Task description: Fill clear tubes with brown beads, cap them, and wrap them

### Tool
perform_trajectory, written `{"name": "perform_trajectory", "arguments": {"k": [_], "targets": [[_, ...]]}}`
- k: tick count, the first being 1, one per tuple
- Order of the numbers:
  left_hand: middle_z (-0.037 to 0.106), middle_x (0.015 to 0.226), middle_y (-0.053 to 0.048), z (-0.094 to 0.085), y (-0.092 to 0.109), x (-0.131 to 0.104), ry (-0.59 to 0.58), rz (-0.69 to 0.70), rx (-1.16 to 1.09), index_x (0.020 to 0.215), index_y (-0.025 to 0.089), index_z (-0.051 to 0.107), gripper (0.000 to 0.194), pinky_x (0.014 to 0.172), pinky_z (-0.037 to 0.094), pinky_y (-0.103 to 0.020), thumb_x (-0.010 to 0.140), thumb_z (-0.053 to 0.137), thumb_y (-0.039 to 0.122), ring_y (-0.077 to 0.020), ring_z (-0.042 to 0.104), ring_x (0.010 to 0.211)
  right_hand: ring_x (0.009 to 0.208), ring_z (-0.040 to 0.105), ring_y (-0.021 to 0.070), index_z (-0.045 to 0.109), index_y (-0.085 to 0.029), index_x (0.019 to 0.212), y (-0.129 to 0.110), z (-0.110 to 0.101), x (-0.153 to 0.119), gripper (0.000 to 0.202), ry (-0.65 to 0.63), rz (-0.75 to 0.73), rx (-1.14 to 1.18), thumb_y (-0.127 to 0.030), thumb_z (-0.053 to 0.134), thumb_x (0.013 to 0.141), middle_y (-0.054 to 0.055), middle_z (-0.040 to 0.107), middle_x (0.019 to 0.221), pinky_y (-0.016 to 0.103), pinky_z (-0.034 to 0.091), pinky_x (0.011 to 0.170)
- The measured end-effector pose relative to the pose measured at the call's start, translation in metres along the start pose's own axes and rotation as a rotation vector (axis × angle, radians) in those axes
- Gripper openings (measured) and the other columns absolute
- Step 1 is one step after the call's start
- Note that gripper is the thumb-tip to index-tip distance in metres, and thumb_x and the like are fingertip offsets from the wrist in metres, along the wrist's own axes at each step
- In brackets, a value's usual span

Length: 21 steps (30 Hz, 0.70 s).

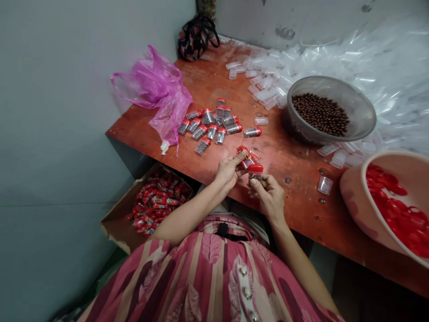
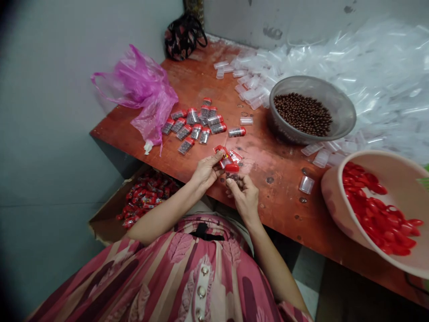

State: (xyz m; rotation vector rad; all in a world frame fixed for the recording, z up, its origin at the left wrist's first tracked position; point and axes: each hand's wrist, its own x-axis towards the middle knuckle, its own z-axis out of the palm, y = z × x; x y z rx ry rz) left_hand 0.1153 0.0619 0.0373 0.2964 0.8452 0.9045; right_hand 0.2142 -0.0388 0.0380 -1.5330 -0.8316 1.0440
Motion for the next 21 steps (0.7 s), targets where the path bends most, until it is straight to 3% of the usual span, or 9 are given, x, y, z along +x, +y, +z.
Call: {"name": "perform_trajectory", "arguments": {"k": [9, 14, 18, 21], "targets": [[0.064, 0.062, 0.0, 0.002, -0.002, -0.002, -0.088, 0.008, 0.084, 0.07, 0.012, 0.058, 0.036, 0.057, 0.049, -0.021, 0.062, 0.082, 0.038, -0.0084, 0.06, 0.051, 0.047, 0.058, 0.0098, 0.058, -0.018, 0.086, 0.004, -0.002, 0.007, 0.029, -0.028, -0.01, 0.013, -0.042, 0.071, 0.074, -0.003, 0.066, 0.065, 0.021, 0.049, 0.045], [0.069, 0.073, -0.001, 0.004, -0.003, -0.003, -0.17, 0.048, 0.107, 0.084, 0.012, 0.064, 0.036, 0.061, 0.051, -0.022, 0.06, 0.083, 0.03, -0.0101, 0.064, 0.06, 0.05, 0.059, 0.0107, 0.057, -0.019, 0.085, 0.009, -0.003, 0.012, 0.028, 0.039, -0.069, -0.042, -0.043, 0.07, 0.076, -0.002, 0.065, 0.066, 0.023, 0.05, 0.048], [0.067, 0.067, -0.001, 0.002, -0.009, -0.002, -0.205, -0.042, 0.213, 0.082, 0.01, 0.065, 0.033, 0.052, 0.047, -0.019, 0.061, 0.082, 0.029, -0.0085, 0.06, 0.053, 0.053, 0.06, 0.0119, 0.058, -0.02, 0.087, 0.016, -0.005, 0.013, 0.027, 0.088, -0.144, -0.167, -0.042, 0.069, 0.077, -0.002, 0.065, 0.065, 0.024, 0.05, 0.052], [0.066, 0.065, -0.001, 0.0, -0.008, -0.002, -0.232, -0.037, 0.299, 0.081, 0.01, 0.068, 0.034, 0.046, 0.041, -0.019, 0.062, 0.081, 0.035, -0.0073, 0.056, 0.049, 0.051, 0.059, 0.0112, 0.058, -0.02, 0.086, 0.016, -0.006, 0.015, 0.027, 0.057, -0.115, -0.106, -0.042, 0.07, 0.076, -0.003, 0.065, 0.065, 0.023, 0.049, 0.05]]}}
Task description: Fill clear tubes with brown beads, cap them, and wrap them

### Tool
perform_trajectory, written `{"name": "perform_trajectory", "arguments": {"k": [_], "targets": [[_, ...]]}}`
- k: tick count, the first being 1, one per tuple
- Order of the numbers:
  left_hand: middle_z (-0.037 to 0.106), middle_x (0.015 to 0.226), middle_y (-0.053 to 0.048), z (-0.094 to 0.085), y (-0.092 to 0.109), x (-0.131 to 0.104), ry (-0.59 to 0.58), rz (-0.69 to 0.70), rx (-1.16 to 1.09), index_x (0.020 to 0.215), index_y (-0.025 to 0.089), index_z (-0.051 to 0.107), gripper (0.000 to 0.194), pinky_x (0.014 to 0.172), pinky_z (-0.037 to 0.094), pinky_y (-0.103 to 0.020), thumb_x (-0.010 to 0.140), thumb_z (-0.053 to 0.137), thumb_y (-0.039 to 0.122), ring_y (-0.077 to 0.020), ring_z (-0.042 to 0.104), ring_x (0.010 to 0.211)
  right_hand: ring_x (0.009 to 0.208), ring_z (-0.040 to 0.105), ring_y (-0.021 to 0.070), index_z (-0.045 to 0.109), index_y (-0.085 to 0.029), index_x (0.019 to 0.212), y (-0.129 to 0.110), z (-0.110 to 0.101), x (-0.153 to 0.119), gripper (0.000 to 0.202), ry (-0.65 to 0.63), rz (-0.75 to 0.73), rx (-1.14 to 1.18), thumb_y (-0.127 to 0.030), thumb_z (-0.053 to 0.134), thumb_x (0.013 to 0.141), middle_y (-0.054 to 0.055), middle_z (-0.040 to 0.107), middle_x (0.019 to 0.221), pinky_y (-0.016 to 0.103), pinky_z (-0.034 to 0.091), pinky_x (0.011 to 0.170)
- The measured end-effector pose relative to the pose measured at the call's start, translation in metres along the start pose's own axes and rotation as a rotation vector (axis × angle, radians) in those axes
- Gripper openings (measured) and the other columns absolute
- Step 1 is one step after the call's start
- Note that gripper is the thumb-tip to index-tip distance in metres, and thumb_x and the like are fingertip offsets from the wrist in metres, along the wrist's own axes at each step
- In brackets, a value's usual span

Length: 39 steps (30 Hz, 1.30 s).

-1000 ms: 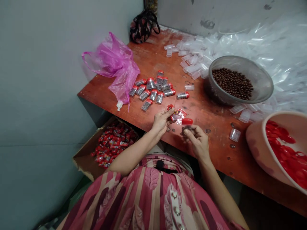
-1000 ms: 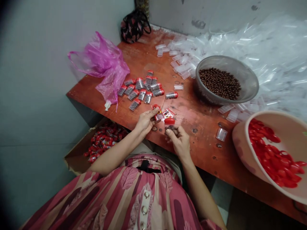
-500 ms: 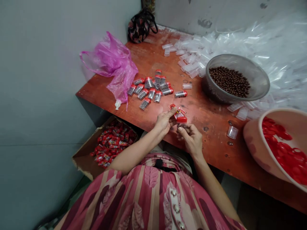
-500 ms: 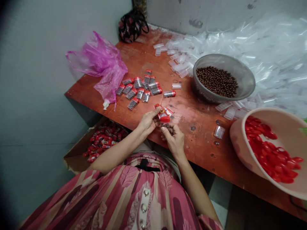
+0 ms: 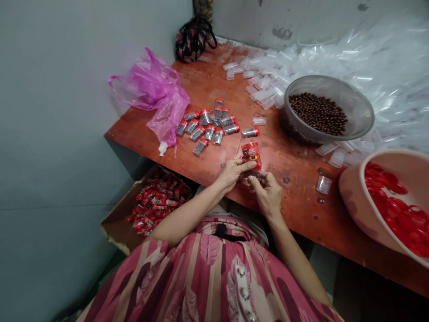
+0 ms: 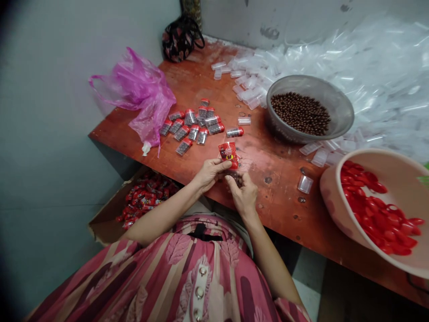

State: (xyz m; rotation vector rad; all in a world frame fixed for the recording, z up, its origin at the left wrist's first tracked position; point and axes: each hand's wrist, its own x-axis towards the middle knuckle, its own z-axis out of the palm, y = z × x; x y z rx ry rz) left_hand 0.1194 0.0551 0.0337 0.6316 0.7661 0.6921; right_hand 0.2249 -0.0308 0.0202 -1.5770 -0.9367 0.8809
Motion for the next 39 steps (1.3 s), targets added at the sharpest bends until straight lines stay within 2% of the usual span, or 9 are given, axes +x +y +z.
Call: {"name": "perform_trajectory", "arguments": {"k": [6, 11, 14, 18, 24, 28, 32, 35, 39], "targets": [[0.062, 0.056, -0.001, -0.005, 0.007, 0.0, -0.103, -0.031, 0.091, 0.067, 0.009, 0.068, 0.036, 0.051, 0.041, -0.021, 0.057, 0.083, 0.04, -0.0069, 0.054, 0.048, 0.039, 0.053, 0.0082, 0.056, -0.018, 0.078, -0.002, -0.002, 0.009, 0.031, -0.167, 0.215, 0.376, -0.044, 0.072, 0.07, 0.0, 0.068, 0.063, 0.018, 0.04, 0.034], [0.067, 0.064, -0.002, -0.006, 0.001, 0.001, -0.044, -0.024, 0.061, 0.075, 0.009, 0.071, 0.04, 0.055, 0.044, -0.022, 0.052, 0.085, 0.037, -0.0088, 0.059, 0.053, 0.042, 0.057, 0.0085, 0.055, -0.02, 0.091, -0.003, 0.002, 0.01, 0.035, -0.033, 0.123, 0.314, -0.035, 0.077, 0.068, -0.006, 0.065, 0.061, 0.019, 0.047, 0.04], [0.068, 0.066, -0.003, -0.006, 0.003, 0.001, 0.003, 0.012, 0.022, 0.076, 0.008, 0.07, 0.042, 0.052, 0.044, -0.022, 0.051, 0.086, 0.038, -0.0093, 0.058, 0.052, 0.047, 0.061, 0.0105, 0.053, -0.022, 0.095, -0.001, 0.004, 0.01, 0.038, -0.041, 0.103, 0.362, -0.035, 0.077, 0.069, -0.006, 0.068, 0.067, 0.023, 0.053, 0.046], [0.068, 0.068, -0.004, -0.005, 0.005, -0.001, 0.063, 0.058, 0.011, 0.076, 0.008, 0.07, 0.043, 0.051, 0.046, -0.023, 0.05, 0.086, 0.038, -0.0108, 0.06, 0.054, 0.058, 0.067, 0.0117, 0.058, -0.021, 0.095, 0.001, 0.006, 0.009, 0.031, -0.082, 0.099, 0.391, -0.035, 0.074, 0.073, -0.002, 0.071, 0.076, 0.027, 0.057, 0.059], [0.064, 0.06, -0.001, -0.005, -0.014, -0.007, 0.052, 0.055, 0.0, 0.073, 0.007, 0.069, 0.041, 0.05, 0.044, -0.023, 0.054, 0.084, 0.04, -0.0079, 0.054, 0.049, 0.057, 0.066, 0.0128, 0.058, -0.02, 0.089, 0.0, 0.008, 0.007, 0.028, 0.047, 0.017, 0.285, -0.033, 0.075, 0.071, -0.003, 0.07, 0.071, 0.027, 0.057, 0.057], [0.064, 0.06, -0.002, -0.009, -0.011, -0.016, -0.029, 0.011, -0.051, 0.072, 0.007, 0.068, 0.04, 0.056, 0.048, -0.026, 0.055, 0.083, 0.041, -0.0102, 0.057, 0.052, 0.046, 0.061, 0.011, 0.054, -0.021, 0.089, 0.002, 0.006, 0.015, 0.032, -0.1, 0.1, 0.362, -0.032, 0.076, 0.068, -0.007, 0.066, 0.057, 0.022, 0.052, 0.047], [0.07, 0.071, -0.008, -0.019, -0.003, -0.031, -0.084, -0.069, -0.061, 0.073, 0.006, 0.07, 0.038, 0.075, 0.054, -0.035, 0.056, 0.085, 0.037, -0.0158, 0.066, 0.065, 0.037, 0.051, 0.0077, 0.053, -0.022, 0.085, -0.001, 0.013, 0.024, 0.039, -0.213, 0.14, 0.355, -0.03, 0.081, 0.06, -0.011, 0.059, 0.05, 0.017, 0.042, 0.037], [0.073, 0.085, -0.01, -0.035, -0.001, -0.056, 0.054, 0.034, -0.096, 0.076, 0.009, 0.07, 0.036, 0.082, 0.054, -0.036, 0.057, 0.084, 0.037, -0.0184, 0.069, 0.076, 0.04, 0.053, 0.0074, 0.055, -0.021, 0.085, -0.009, 0.023, 0.023, 0.04, -0.347, 0.134, 0.327, -0.031, 0.082, 0.057, -0.009, 0.061, 0.055, 0.018, 0.043, 0.039], [0.072, 0.104, -0.007, -0.069, -0.004, -0.098, 0.492, 0.417, -0.205, 0.097, 0.022, 0.069, 0.052, 0.08, 0.056, -0.033, 0.07, 0.063, 0.066, -0.019, 0.07, 0.087, 0.044, 0.056, 0.0089, 0.057, -0.021, 0.088, -0.013, 0.022, 0.023, 0.033, -0.334, 0.106, 0.282, -0.038, 0.076, 0.067, -0.005, 0.064, 0.059, 0.02, 0.046, 0.042]]}}
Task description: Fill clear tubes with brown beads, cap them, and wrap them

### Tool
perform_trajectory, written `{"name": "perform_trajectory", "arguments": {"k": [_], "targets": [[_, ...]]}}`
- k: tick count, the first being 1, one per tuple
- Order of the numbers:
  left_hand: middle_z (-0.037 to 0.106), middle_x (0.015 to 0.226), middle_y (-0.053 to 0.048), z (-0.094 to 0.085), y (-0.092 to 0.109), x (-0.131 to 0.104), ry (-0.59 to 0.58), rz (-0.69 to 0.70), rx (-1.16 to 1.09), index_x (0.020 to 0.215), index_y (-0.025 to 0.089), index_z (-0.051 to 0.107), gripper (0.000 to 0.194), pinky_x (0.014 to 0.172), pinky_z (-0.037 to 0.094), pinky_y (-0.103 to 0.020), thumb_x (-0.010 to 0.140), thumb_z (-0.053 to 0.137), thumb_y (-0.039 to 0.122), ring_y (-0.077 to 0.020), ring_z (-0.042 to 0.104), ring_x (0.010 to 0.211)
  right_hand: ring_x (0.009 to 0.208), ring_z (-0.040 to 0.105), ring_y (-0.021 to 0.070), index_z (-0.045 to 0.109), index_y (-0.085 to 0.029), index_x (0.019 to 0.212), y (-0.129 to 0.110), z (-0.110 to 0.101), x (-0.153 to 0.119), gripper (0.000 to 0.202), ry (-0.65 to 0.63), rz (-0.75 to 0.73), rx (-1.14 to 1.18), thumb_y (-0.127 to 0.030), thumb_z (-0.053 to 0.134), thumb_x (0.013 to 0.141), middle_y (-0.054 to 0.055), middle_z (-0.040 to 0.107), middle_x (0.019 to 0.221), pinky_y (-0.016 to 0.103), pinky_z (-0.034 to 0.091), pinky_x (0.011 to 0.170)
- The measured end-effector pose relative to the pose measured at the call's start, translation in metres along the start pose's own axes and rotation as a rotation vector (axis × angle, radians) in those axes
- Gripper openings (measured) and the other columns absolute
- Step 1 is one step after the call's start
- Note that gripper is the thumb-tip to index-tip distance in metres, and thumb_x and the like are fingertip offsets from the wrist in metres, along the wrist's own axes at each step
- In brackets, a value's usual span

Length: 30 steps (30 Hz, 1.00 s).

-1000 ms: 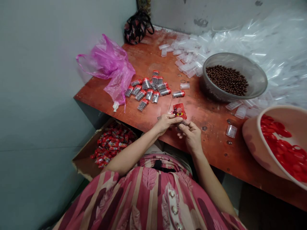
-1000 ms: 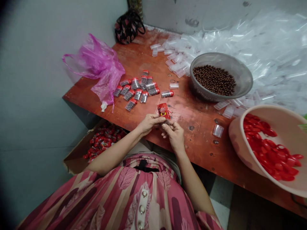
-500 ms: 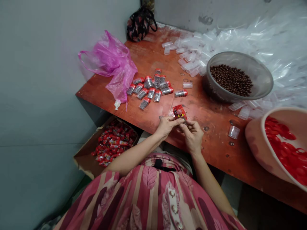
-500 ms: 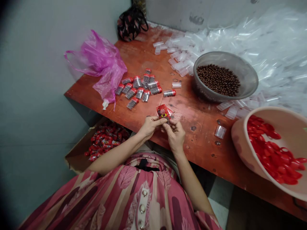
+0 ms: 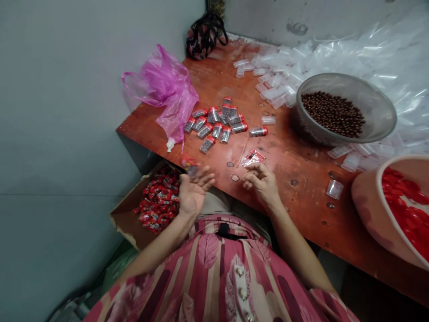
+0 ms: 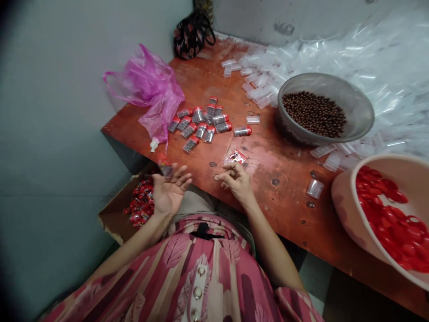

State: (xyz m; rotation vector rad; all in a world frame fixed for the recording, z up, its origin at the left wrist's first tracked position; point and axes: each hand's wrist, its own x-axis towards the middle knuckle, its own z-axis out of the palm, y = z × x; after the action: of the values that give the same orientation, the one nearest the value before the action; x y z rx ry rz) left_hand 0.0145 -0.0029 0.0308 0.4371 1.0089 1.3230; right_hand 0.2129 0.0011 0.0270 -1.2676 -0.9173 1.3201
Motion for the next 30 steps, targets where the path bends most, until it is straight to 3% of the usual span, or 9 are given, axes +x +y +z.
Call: {"name": "perform_trajectory", "arguments": {"k": [2, 4, 6, 9, 12, 14, 18, 25, 30], "targets": [[0.072, 0.106, -0.01, -0.015, 0.003, -0.003, 0.07, 0.092, 0.056, 0.109, 0.022, 0.067, 0.064, 0.079, 0.056, -0.033, 0.075, 0.049, 0.073, -0.0196, 0.07, 0.087, 0.043, 0.055, 0.0085, 0.057, -0.02, 0.087, 0.0, -0.01, 0.002, 0.027, 0.113, -0.026, -0.044, -0.04, 0.071, 0.073, -0.005, 0.064, 0.058, 0.019, 0.044, 0.041], [0.07, 0.111, -0.012, -0.015, -0.001, 0.002, -0.044, 0.128, 0.282, 0.114, 0.02, 0.066, 0.059, 0.085, 0.055, -0.035, 0.079, 0.053, 0.066, -0.0214, 0.069, 0.093, 0.045, 0.056, 0.0081, 0.058, -0.02, 0.085, 0.0, -0.023, 0.004, 0.025, 0.19, -0.04, -0.08, -0.041, 0.068, 0.077, -0.004, 0.063, 0.059, 0.018, 0.044, 0.042], [0.066, 0.12, -0.011, 0.003, -0.01, 0.016, -0.268, 0.23, 0.629, 0.114, 0.02, 0.067, 0.046, 0.099, 0.048, -0.036, 0.081, 0.06, 0.052, -0.0228, 0.064, 0.108, 0.046, 0.056, 0.0076, 0.059, -0.019, 0.084, 0.0, -0.034, 0.006, 0.025, 0.22, -0.048, -0.1, -0.043, 0.066, 0.079, -0.003, 0.064, 0.062, 0.018, 0.044, 0.043], [0.057, 0.134, -0.009, 0.045, -0.031, 0.052, -0.575, 0.48, 1.088, 0.123, 0.023, 0.062, 0.041, 0.113, 0.032, -0.038, 0.085, 0.06, 0.039, -0.0224, 0.049, 0.128, 0.046, 0.055, 0.0076, 0.06, -0.019, 0.082, -0.001, -0.042, 0.003, 0.025, 0.217, -0.052, -0.13, -0.043, 0.066, 0.079, -0.003, 0.063, 0.062, 0.018, 0.044, 0.043], [0.049, 0.143, -0.011, 0.078, -0.054, 0.085, -0.678, 0.584, 1.452, 0.126, 0.022, 0.06, 0.042, 0.117, 0.02, -0.05, 0.086, 0.059, 0.035, -0.0284, 0.035, 0.139, 0.046, 0.055, 0.0078, 0.059, -0.019, 0.079, 0.0, -0.046, -0.004, 0.025, 0.217, -0.035, -0.147, -0.042, 0.068, 0.077, -0.003, 0.063, 0.061, 0.019, 0.044, 0.044], [0.046, 0.145, -0.011, 0.087, -0.067, 0.098, -0.711, 0.632, 1.578, 0.122, 0.022, 0.062, 0.038, 0.116, 0.016, -0.053, 0.088, 0.055, 0.036, -0.0308, 0.032, 0.14, 0.046, 0.055, 0.0081, 0.06, -0.019, 0.079, 0.002, -0.048, -0.006, 0.025, 0.23, -0.007, -0.143, -0.041, 0.07, 0.076, -0.003, 0.063, 0.061, 0.019, 0.044, 0.044], [0.052, 0.14, -0.009, 0.087, -0.081, 0.104, -0.685, 0.696, 1.61, 0.115, 0.023, 0.066, 0.031, 0.116, 0.016, -0.055, 0.091, 0.05, 0.035, -0.0293, 0.035, 0.138, 0.047, 0.055, 0.008, 0.061, -0.019, 0.079, 0.003, -0.054, -0.004, 0.023, 0.248, 0.032, -0.139, -0.04, 0.071, 0.075, -0.003, 0.064, 0.061, 0.019, 0.044, 0.044], [0.06, 0.131, -0.007, 0.094, -0.087, 0.101, -0.621, 0.697, 1.525, 0.104, 0.021, 0.069, 0.026, 0.115, 0.018, -0.054, 0.093, 0.046, 0.026, -0.0271, 0.04, 0.135, 0.05, 0.055, 0.0086, 0.062, -0.019, 0.078, 0.0, -0.053, 0.011, 0.027, 0.223, 0.004, -0.191, -0.044, 0.07, 0.074, -0.002, 0.064, 0.064, 0.02, 0.046, 0.046], [0.063, 0.127, -0.007, 0.091, -0.077, 0.088, -0.607, 0.725, 1.361, 0.095, 0.019, 0.069, 0.023, 0.115, 0.022, -0.049, 0.092, 0.047, 0.024, -0.0246, 0.042, 0.135, 0.066, 0.063, 0.0122, 0.059, -0.02, 0.094, 0.004, -0.046, 0.021, 0.04, 0.36, -0.035, -0.15, -0.049, 0.072, 0.07, 0.0, 0.066, 0.082, 0.024, 0.052, 0.056]]}}
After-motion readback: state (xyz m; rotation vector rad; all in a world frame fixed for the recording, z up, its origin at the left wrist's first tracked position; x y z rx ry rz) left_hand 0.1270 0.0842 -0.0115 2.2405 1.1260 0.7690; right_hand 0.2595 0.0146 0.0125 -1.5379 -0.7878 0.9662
